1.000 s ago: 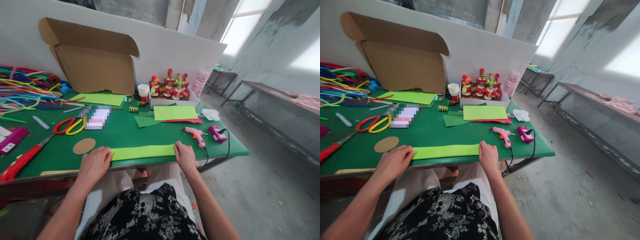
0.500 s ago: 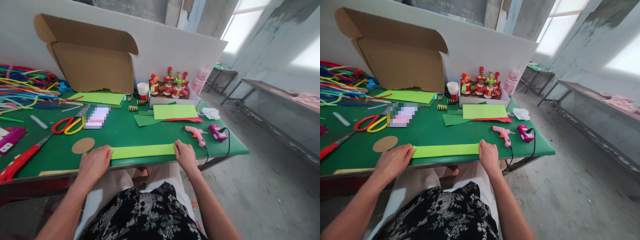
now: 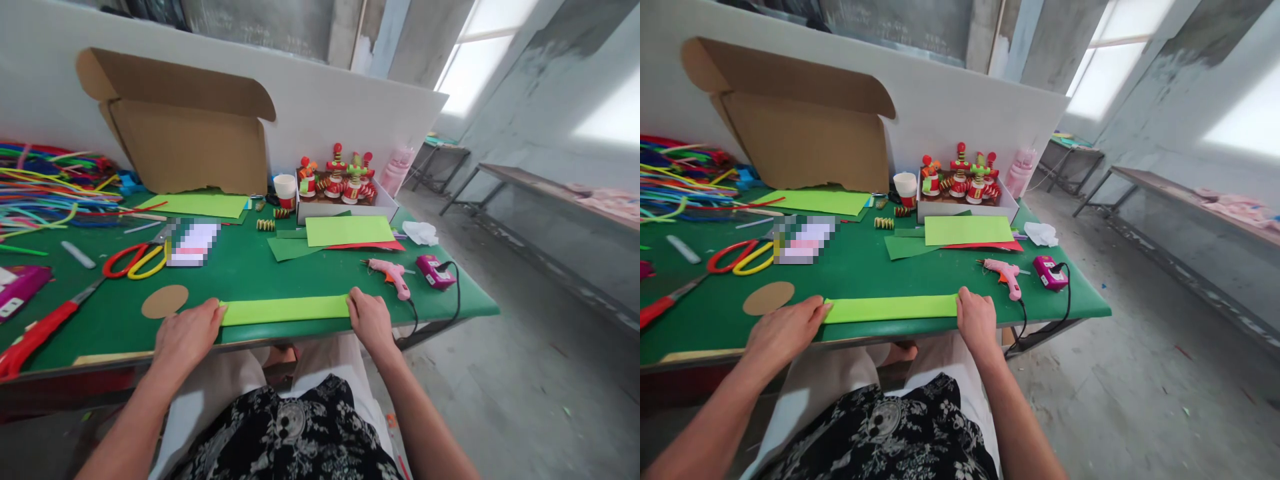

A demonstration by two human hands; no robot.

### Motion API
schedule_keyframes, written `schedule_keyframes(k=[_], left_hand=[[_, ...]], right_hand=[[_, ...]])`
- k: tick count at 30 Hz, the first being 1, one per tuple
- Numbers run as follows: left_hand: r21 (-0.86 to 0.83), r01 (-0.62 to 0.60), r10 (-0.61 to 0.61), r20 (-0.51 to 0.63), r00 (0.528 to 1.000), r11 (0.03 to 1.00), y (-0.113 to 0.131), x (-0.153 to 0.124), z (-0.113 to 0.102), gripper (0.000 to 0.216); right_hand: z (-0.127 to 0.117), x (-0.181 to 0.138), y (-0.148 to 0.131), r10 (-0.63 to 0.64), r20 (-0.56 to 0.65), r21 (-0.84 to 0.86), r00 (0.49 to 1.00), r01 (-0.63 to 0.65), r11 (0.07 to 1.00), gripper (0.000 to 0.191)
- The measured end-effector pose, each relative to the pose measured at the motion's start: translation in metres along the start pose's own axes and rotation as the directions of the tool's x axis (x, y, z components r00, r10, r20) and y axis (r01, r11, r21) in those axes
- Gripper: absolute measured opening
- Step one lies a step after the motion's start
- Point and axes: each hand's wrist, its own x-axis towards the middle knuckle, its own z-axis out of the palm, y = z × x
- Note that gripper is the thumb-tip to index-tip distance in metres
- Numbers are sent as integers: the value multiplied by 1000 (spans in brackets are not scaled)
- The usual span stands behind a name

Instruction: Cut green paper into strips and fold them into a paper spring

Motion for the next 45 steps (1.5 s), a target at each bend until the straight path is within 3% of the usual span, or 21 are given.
schedule_keyframes(k=[7,19,26,32,36,39,42,44,45], left_hand=[[-33,2,-1,8,1000,999,-2,0,-2,48],[53,-11,14,-47,999,999,1,-2,4,49],[60,-24,30,-103,994,998,2,-7,7,48],[78,4,15,-246,969,997,2,-8,13,48],[129,-138,176,-356,918,982,-3,1,28,66],[152,-235,276,-387,880,960,-10,10,40,76],[117,-304,324,-436,840,945,-16,16,47,78],[98,-339,344,-461,818,936,-19,18,48,76],[89,-355,354,-465,812,931,-20,18,47,75]], right_hand=[[-5,0,-5,23,49,-41,999,-21,999,14],[-7,1,-6,50,61,-27,997,-48,998,12],[-11,0,-11,147,107,-16,983,-146,989,10],[-10,-4,-16,221,70,1,973,-222,975,12],[-6,-6,-7,276,46,32,960,-278,960,12],[-6,-12,7,296,-43,89,954,-292,952,11],[-13,-24,9,326,-275,144,904,-297,944,22],[-21,-31,-7,238,-408,177,881,-179,968,33],[-24,-34,-21,132,-442,180,887,-56,982,38]])
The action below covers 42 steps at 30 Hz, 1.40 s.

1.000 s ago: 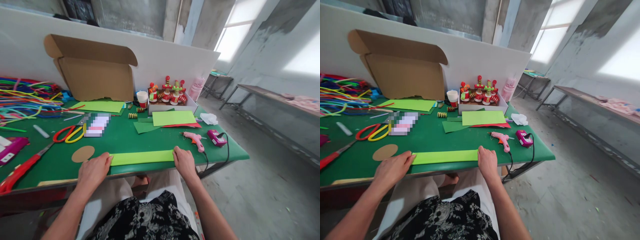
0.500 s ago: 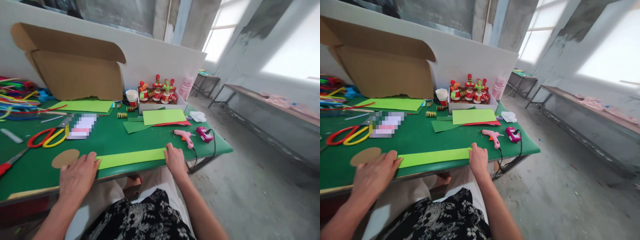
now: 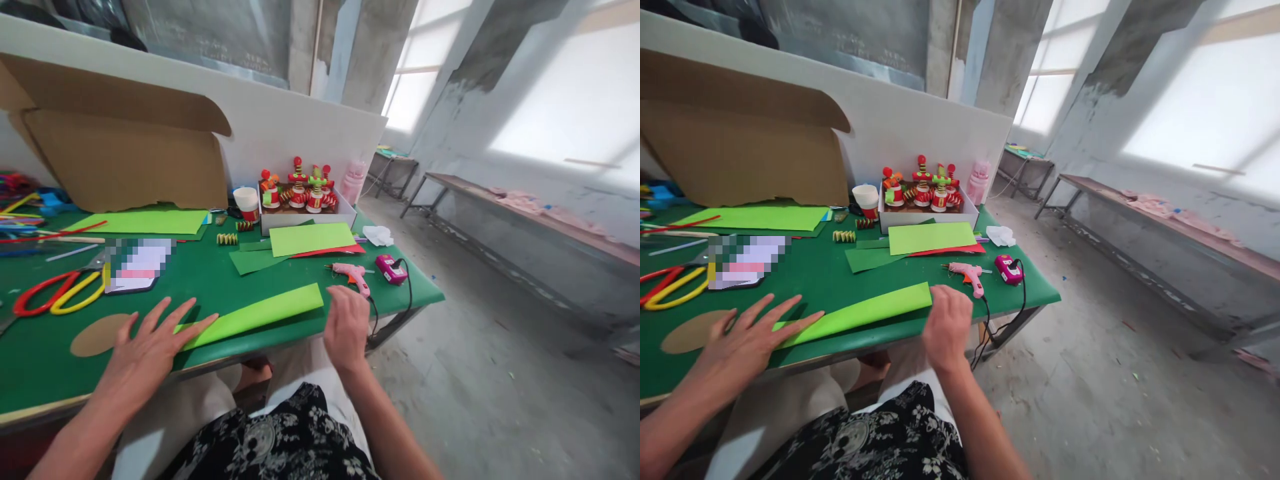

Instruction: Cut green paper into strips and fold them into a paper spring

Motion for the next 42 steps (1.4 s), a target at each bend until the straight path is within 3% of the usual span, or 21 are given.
schedule_keyframes(k=[1,2,4,5,7,11,15,18,21,24,31,42], left_hand=[[-17,-5,5,-3,1000,1000,-1,0,0,73],[-36,-8,8,-2,1000,999,-1,1,-1,72],[-73,-11,11,-3,1000,997,0,1,-3,68],[-83,-11,10,-8,1000,997,1,2,-5,66],[-76,-11,10,-10,1000,997,4,2,-9,64],[-20,-2,3,41,999,1000,10,4,-18,67],[-35,10,-8,40,999,999,13,6,-18,69],[-119,-99,94,-51,994,988,24,4,-12,68],[-229,-270,236,-165,958,935,47,-1,-4,60],[-233,-329,262,-276,925,915,69,-10,5,64],[-150,-314,241,-371,897,937,76,-16,24,80],[-151,-297,235,-333,913,943,79,-17,18,77]], right_hand=[[-1,-2,-16,-174,33,66,984,171,983,41],[0,-5,-33,-350,87,140,933,337,931,43],[8,-8,-65,-626,190,268,756,574,774,46],[14,-9,-77,-700,220,306,680,634,711,50],[28,-11,-91,-734,289,335,615,653,679,60],[47,-17,-84,-631,408,332,660,536,776,72],[50,-24,-71,-589,432,342,683,480,808,72],[49,-25,-70,-595,440,344,673,486,804,69],[50,-24,-73,-588,440,334,678,484,809,67],[49,-24,-75,-582,440,335,684,476,813,64],[41,-23,-68,-586,462,319,666,491,810,68],[35,-24,-12,-478,476,245,738,411,878,71]])
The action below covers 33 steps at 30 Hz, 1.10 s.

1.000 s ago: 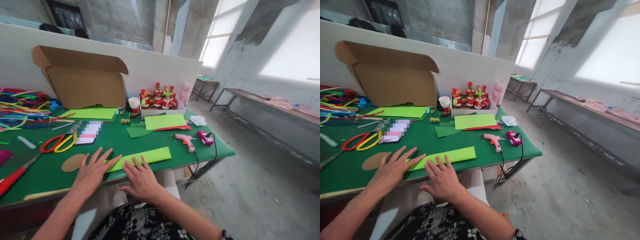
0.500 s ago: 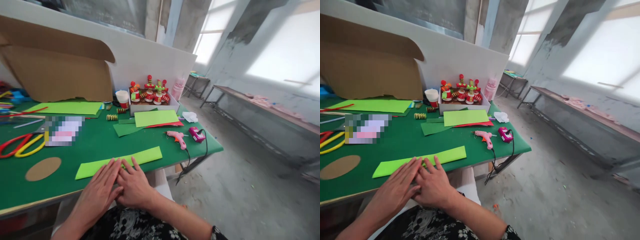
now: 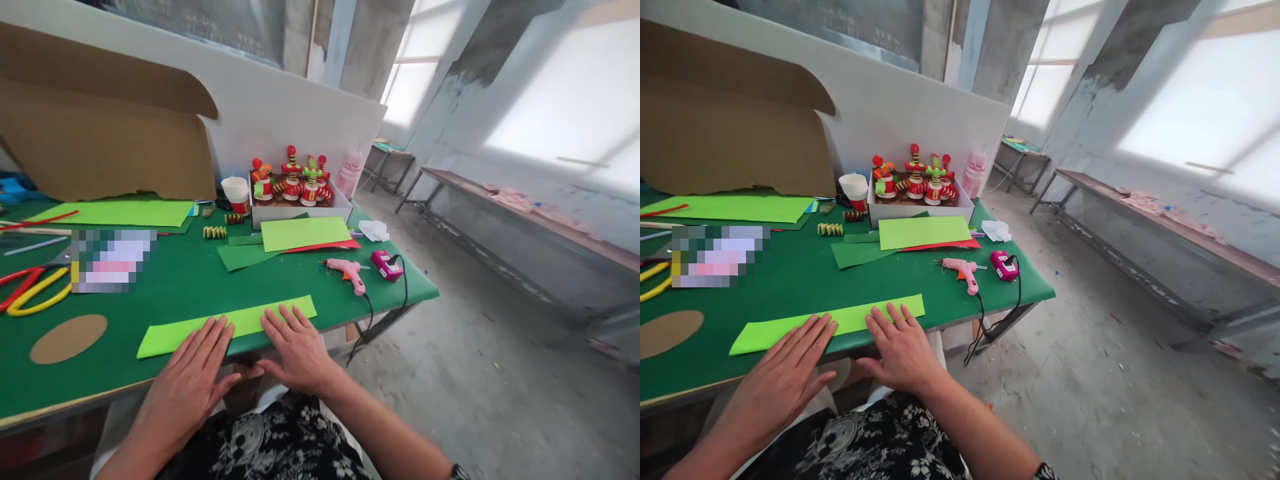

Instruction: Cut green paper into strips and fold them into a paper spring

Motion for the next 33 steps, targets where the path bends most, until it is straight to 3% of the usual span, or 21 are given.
schedule_keyframes(k=[5,9,14,16,19,22,25,28,33], left_hand=[[11,2,-2,0,1000,1000,-2,-3,-1,76],[45,49,-50,16,999,998,-19,-21,-7,75],[95,204,-212,74,975,974,-31,-25,-27,71],[119,269,-282,119,952,956,-17,-7,-30,73],[17,141,-142,182,973,990,24,34,-20,76],[-142,42,-10,219,976,989,63,71,5,78],[-158,102,-67,210,975,982,78,82,24,83],[-83,160,-142,186,972,984,68,69,26,83],[56,177,-183,140,973,983,25,26,7,84]], right_hand=[[0,-9,17,54,-11,-26,998,-54,998,71],[-3,-16,23,62,-35,-45,997,-63,997,68],[-3,-22,26,62,-110,-51,992,-68,996,66],[-2,-23,26,61,-116,-67,991,-69,995,62],[0,-22,26,68,-120,-102,990,-81,991,55],[3,-22,29,50,-122,-113,991,-64,991,55],[7,-22,34,13,-135,-133,991,-31,991,59],[9,-21,34,8,-178,-189,984,-42,981,57],[8,-20,29,27,-226,-226,974,-79,971,50]])
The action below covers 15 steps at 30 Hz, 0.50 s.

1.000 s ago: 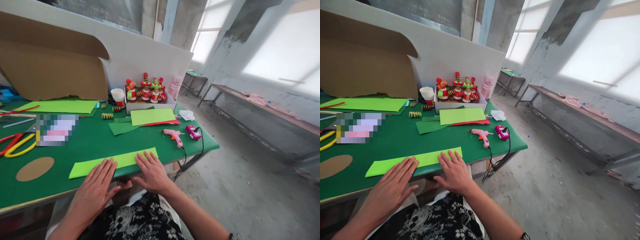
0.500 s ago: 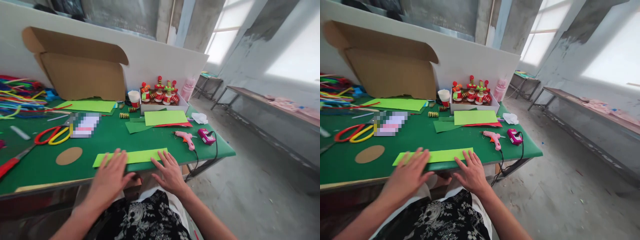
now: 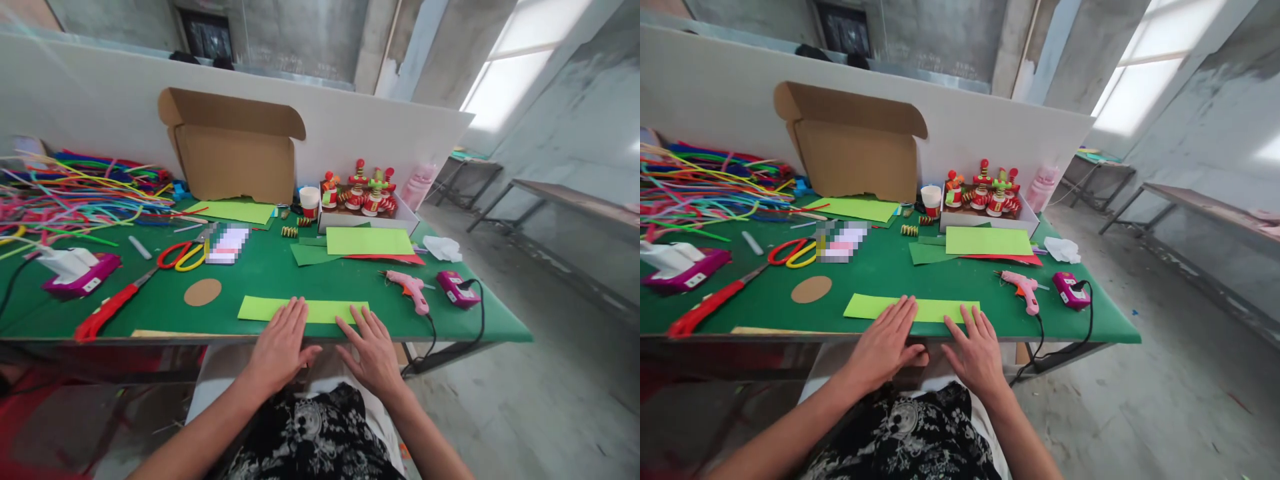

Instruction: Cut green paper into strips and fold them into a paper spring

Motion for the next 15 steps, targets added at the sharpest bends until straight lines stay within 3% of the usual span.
schedule_keyframes(k=[6,15], left_hand=[[88,60,-58,-33,998,994,-51,-36,-12,77],[204,198,-205,12,979,959,-89,-53,-31,72]], right_hand=[[-1,0,-1,-3,7,2,1000,3,1000,50],[0,0,-1,14,1,4,1000,-14,1000,51]])
